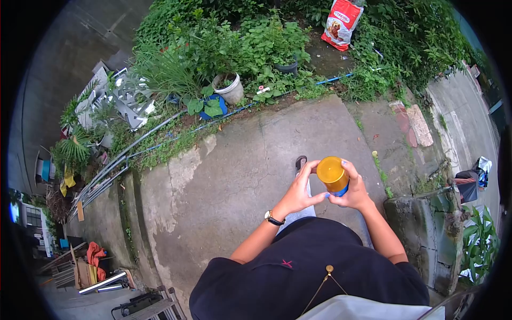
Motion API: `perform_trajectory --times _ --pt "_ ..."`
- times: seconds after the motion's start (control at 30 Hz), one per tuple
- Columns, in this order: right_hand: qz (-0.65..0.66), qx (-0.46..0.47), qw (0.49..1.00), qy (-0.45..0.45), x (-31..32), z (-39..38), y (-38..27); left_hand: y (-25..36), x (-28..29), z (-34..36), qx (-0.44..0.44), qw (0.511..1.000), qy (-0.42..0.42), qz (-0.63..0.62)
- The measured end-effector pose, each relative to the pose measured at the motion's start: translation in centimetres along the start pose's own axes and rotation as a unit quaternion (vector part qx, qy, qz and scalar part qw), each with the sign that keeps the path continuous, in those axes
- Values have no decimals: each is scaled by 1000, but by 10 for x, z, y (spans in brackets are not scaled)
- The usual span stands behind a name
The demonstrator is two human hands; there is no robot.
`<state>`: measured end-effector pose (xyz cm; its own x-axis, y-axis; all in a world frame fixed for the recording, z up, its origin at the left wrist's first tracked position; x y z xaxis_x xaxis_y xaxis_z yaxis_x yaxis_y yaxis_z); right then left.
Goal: The recorder prepares and assists with spray painting individual sign letters on an outdoor production table.
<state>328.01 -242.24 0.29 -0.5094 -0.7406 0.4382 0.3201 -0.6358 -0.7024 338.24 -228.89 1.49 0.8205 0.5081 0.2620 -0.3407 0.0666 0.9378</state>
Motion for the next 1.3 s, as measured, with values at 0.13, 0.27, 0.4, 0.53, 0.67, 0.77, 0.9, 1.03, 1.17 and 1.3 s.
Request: perform_trajectory --times 0.13,0.27,0.4,0.53,0.67,0.77,0.9,1.03,1.17,1.3 --pt "-20 -36 999 -19 -11 95 90 -52 48 122 -1 1000 1 29" --pt "-91 -94 991 -24 9 179 163 -84 76 242 19 999 -31 0" --pt "-134 -146 980 -10 43 244 221 -99 90 351 26 997 -71 0" --pt "-181 -175 967 40 65 293 296 -134 90 458 -8 984 -176 14" --pt "-138 -219 963 81 80 342 383 -172 90 551 -21 984 -177 29" --pt "-91 -203 970 94 102 396 455 -199 89 626 4 989 -146 37" --pt "-82 -146 984 64 141 487 531 -212 98 734 -1 994 -81 67" --pt "-117 -132 984 -3 179 548 600 -249 97 823 26 994 -75 72" --pt "-120 -136 983 -3 207 584 650 -264 90 897 9 990 -96 103" --pt "-142 -219 964 50 226 584 685 -296 69 945 20 981 -178 80"
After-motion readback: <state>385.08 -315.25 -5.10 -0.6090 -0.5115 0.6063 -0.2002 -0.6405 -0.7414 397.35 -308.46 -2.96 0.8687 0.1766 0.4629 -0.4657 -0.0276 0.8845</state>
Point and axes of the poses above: each hand's wrist, its own z-axis towards the middle knuckle, its own x-axis out of the back of the hand, y = z × x, the point moved 2 cm from there along z, towards the middle knuckle, and after that the axes turned 2 degrees about z, right-handed, at the moved point
